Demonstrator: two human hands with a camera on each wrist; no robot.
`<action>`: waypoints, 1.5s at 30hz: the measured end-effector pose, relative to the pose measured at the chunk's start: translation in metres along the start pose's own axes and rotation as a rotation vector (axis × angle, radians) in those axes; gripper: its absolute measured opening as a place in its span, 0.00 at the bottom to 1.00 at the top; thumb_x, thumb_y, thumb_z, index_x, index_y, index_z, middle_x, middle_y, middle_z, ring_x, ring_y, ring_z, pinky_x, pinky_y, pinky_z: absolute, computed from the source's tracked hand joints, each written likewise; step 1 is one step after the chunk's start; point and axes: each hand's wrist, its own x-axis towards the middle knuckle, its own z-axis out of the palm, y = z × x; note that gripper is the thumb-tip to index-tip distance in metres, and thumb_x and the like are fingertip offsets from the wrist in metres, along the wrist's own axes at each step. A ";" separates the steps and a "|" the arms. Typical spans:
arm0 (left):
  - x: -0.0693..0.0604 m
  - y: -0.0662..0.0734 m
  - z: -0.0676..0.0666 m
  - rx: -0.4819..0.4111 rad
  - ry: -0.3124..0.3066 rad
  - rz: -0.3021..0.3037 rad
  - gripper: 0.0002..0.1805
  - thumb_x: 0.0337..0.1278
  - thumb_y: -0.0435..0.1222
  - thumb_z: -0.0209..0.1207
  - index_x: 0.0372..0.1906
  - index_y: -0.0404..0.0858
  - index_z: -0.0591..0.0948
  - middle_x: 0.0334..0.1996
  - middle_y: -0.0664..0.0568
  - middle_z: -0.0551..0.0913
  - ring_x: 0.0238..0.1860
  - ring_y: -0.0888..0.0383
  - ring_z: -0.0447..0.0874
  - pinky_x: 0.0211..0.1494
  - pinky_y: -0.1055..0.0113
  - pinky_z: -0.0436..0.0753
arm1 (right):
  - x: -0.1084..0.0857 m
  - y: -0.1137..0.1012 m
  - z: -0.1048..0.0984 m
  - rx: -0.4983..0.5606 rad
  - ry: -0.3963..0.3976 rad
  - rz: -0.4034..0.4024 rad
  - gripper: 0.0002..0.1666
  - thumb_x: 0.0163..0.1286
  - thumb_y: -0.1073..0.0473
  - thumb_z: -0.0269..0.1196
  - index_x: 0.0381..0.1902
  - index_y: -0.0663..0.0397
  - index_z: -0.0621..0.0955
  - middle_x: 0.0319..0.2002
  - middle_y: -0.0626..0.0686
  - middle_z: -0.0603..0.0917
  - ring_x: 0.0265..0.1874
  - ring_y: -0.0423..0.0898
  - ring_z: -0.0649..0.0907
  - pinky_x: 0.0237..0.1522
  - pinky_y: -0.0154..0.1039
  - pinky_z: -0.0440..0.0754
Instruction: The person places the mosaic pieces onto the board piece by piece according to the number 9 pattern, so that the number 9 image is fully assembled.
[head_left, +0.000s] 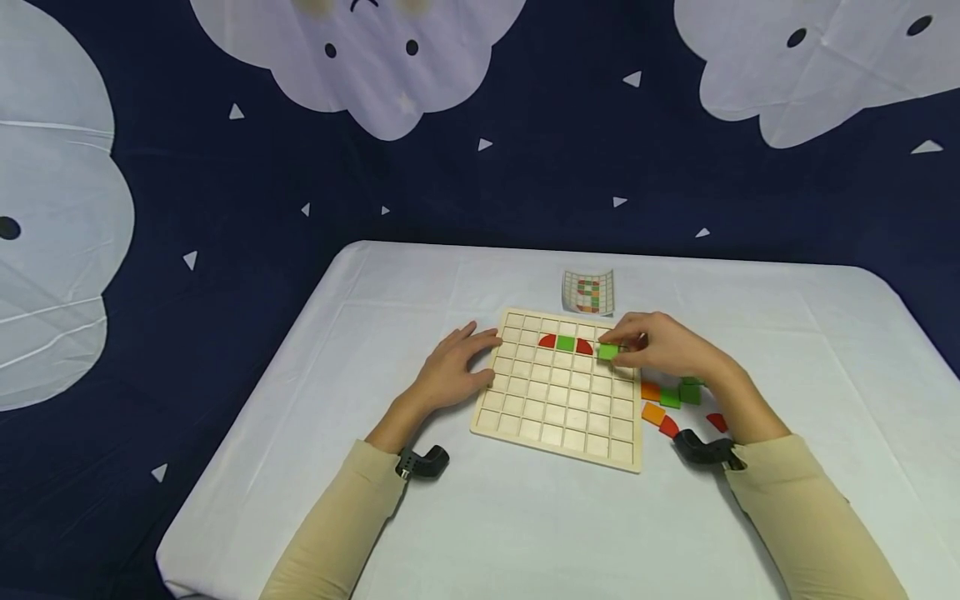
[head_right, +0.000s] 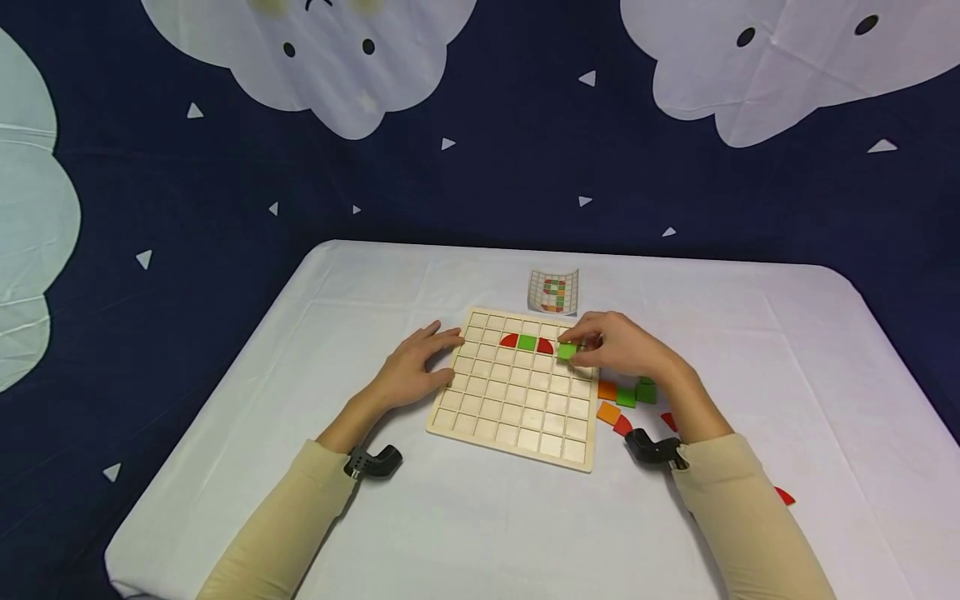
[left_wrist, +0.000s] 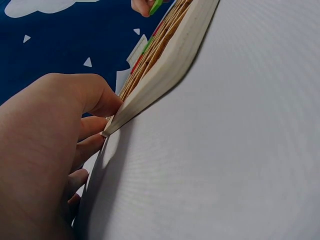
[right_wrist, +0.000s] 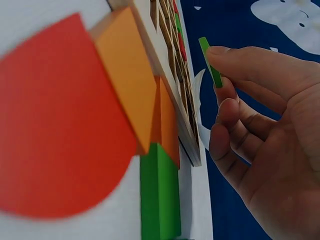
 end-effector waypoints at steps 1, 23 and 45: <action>0.000 0.000 0.000 0.001 -0.001 -0.001 0.28 0.54 0.44 0.57 0.63 0.49 0.76 0.68 0.61 0.67 0.74 0.55 0.49 0.74 0.63 0.46 | 0.000 0.000 0.000 0.004 -0.001 -0.004 0.19 0.58 0.57 0.71 0.49 0.49 0.86 0.38 0.44 0.82 0.31 0.48 0.75 0.32 0.38 0.75; -0.001 0.003 -0.001 -0.011 -0.003 -0.018 0.29 0.53 0.44 0.57 0.64 0.49 0.75 0.68 0.62 0.67 0.74 0.57 0.48 0.74 0.61 0.46 | 0.016 -0.014 0.006 0.006 -0.029 -0.004 0.18 0.60 0.56 0.69 0.50 0.47 0.85 0.40 0.48 0.82 0.33 0.46 0.78 0.36 0.41 0.80; 0.000 0.001 -0.001 -0.006 -0.002 -0.021 0.29 0.53 0.44 0.57 0.64 0.49 0.75 0.68 0.62 0.67 0.74 0.57 0.48 0.74 0.62 0.46 | 0.030 -0.024 0.014 0.066 -0.045 -0.056 0.19 0.61 0.57 0.69 0.51 0.51 0.85 0.41 0.49 0.82 0.34 0.46 0.78 0.37 0.41 0.81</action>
